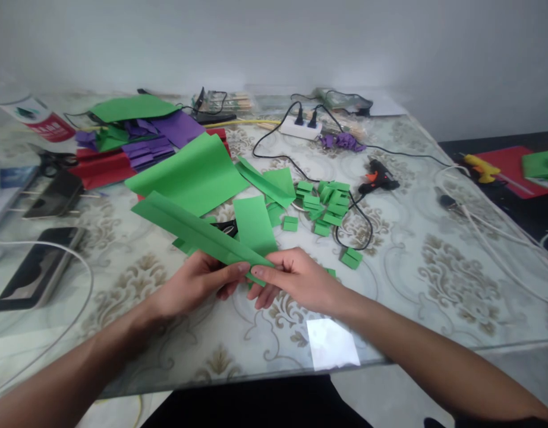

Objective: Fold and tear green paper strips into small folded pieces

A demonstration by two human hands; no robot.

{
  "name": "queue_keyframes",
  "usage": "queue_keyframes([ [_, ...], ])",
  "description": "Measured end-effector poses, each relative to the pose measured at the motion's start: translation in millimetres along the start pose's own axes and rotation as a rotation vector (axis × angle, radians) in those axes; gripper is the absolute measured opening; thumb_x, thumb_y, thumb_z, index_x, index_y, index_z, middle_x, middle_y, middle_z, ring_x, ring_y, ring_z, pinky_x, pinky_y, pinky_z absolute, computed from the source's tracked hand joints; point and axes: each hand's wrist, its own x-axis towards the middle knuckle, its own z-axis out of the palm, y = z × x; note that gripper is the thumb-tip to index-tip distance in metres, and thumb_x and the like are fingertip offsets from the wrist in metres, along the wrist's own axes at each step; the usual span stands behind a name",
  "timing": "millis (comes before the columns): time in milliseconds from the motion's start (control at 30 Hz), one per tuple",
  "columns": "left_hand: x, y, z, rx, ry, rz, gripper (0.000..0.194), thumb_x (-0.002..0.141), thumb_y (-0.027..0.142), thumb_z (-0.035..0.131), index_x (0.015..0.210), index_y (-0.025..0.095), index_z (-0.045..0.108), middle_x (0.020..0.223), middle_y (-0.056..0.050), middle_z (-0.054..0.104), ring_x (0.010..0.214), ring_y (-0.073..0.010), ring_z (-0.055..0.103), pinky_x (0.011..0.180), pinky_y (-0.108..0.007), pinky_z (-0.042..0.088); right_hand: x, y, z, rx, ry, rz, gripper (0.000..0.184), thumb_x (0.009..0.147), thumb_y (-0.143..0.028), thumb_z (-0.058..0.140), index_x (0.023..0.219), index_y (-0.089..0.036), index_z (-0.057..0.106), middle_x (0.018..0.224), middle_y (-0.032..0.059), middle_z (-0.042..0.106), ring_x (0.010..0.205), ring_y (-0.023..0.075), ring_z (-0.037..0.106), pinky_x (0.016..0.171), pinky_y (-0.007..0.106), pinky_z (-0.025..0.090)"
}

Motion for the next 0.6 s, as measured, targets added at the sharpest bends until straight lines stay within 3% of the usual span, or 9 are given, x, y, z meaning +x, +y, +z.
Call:
queue_keyframes([
  [433,-0.6,-1.0,-0.4,0.010,0.017,-0.011,0.042,0.093,0.049,0.070,0.068,0.015,0.066,0.056,-0.001,0.060,0.051,-0.0116,0.052,0.050,-0.023,0.044,-0.3,-0.9,1.1,-0.019,0.025,-0.012,0.047,0.076,-0.058,0.087,0.087,-0.013,0.074,0.080,0.0065,0.078,0.066,0.0166,0.075,0.065,0.030,0.063],
  [600,-0.5,-2.4,0.9,-0.022,0.021,0.021,0.037,0.095,0.044,0.069,0.071,0.015,0.067,0.059,0.000,0.061,0.052,-0.0112,0.052,0.051,-0.023,0.045,0.0,0.2,-0.3,0.039,0.006,-0.016,0.039,0.084,-0.052,0.083,0.087,-0.014,0.073,0.080,0.0047,0.076,0.066,0.0145,0.073,0.064,0.027,0.061],
])
